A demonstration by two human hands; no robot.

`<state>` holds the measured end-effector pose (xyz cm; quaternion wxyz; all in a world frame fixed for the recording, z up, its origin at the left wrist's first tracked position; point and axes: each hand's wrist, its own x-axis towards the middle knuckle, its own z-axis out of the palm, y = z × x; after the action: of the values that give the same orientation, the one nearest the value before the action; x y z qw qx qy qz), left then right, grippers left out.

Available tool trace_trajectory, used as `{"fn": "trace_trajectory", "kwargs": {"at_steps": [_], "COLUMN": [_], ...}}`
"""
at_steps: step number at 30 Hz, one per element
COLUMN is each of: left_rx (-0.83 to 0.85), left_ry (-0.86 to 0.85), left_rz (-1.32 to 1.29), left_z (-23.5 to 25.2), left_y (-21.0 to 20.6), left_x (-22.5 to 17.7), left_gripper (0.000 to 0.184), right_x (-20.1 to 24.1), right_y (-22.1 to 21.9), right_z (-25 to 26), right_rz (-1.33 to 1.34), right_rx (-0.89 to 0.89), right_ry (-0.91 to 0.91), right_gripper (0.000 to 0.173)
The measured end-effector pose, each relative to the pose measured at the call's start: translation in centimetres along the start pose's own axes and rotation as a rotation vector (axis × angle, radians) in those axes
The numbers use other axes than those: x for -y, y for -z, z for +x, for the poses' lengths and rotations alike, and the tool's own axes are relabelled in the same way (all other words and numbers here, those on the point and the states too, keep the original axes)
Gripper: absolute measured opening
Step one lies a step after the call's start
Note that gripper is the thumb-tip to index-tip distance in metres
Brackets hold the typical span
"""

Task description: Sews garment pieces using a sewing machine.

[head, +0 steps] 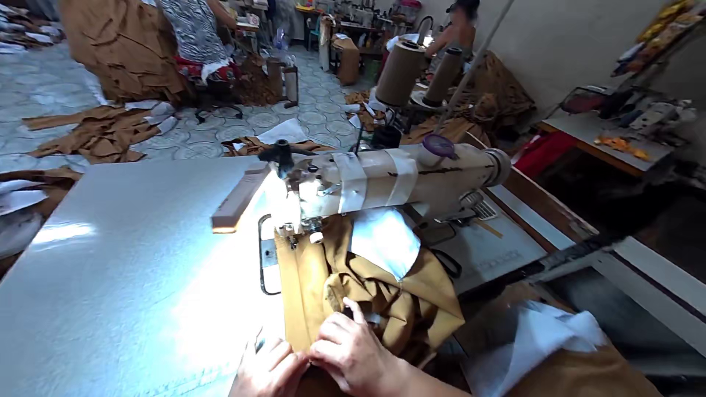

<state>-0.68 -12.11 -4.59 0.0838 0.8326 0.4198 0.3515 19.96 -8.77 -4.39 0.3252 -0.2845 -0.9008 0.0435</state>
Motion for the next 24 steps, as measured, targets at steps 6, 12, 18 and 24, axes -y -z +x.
{"fn": "trace_trajectory", "kwargs": {"at_steps": [6, 12, 18, 24], "left_rx": [0.428, 0.068, 0.184, 0.244], "left_ry": [0.123, 0.081, 0.220, 0.290], "left_rz": [-0.173, 0.087, 0.109, 0.106], "left_z": [2.7, 7.1, 7.3, 8.0], "left_y": [1.9, -1.8, -1.6, -1.1], "left_x": [1.9, 8.3, 7.5, 6.8], "left_gripper": [0.020, 0.044, 0.037, 0.034], "right_x": [0.7, 1.3, 1.2, 1.1], "right_y": [-1.5, -1.6, -1.5, -1.1], "right_z": [-0.8, -1.0, -1.3, -1.5], "right_rz": [0.066, -0.051, -0.130, -0.146], "right_rx": [0.050, 0.060, 0.045, 0.072], "right_ry": [-0.069, -0.076, -0.076, -0.084], "right_gripper": [0.014, 0.017, 0.017, 0.018]}}
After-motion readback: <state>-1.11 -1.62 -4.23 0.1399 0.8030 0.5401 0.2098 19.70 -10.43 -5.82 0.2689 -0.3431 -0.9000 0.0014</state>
